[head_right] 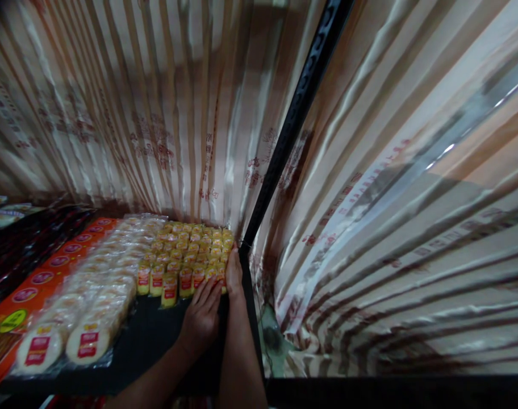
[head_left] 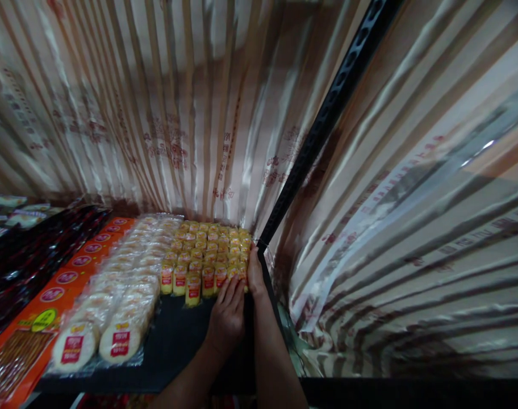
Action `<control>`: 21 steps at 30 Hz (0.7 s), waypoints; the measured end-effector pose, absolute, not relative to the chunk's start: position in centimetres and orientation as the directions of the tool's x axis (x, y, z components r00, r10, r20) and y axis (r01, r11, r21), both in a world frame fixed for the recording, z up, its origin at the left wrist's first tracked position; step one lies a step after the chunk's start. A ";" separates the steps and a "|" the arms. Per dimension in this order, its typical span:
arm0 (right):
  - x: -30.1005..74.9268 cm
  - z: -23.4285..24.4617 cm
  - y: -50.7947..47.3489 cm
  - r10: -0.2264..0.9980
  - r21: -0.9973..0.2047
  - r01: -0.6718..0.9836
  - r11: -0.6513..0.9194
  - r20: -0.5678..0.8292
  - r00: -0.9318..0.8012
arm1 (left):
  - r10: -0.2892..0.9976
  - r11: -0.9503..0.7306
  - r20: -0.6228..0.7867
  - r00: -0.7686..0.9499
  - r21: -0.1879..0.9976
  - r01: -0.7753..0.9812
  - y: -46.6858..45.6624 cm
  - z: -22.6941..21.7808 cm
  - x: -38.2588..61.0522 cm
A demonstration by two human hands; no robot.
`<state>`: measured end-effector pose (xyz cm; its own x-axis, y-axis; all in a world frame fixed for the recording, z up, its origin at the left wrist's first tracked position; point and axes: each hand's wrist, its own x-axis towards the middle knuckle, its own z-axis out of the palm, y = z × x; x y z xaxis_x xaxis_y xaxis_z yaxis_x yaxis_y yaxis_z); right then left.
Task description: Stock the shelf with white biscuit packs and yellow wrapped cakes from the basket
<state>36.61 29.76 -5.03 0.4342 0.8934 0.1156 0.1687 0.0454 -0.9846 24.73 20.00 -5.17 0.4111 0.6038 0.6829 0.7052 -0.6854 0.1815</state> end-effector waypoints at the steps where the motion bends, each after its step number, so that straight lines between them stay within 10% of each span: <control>1: 36.6 -4.9 29.7 0.898 -0.987 0.156 0.036 0.101 0.428 | 0.598 -0.685 0.687 0.413 0.171 0.708 20.0 -5.1 24.7; 21: 36.5 -5.6 29.7 0.896 -0.997 0.074 0.019 0.050 0.441 | 0.690 -0.557 0.680 0.249 0.279 0.782 21.5 0.1 22.2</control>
<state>36.50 29.74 -5.61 0.4415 0.8959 0.0500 0.0743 0.0190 -0.9971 22.18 21.51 0.10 0.2495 0.6897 0.6798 0.7821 -0.5575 0.2785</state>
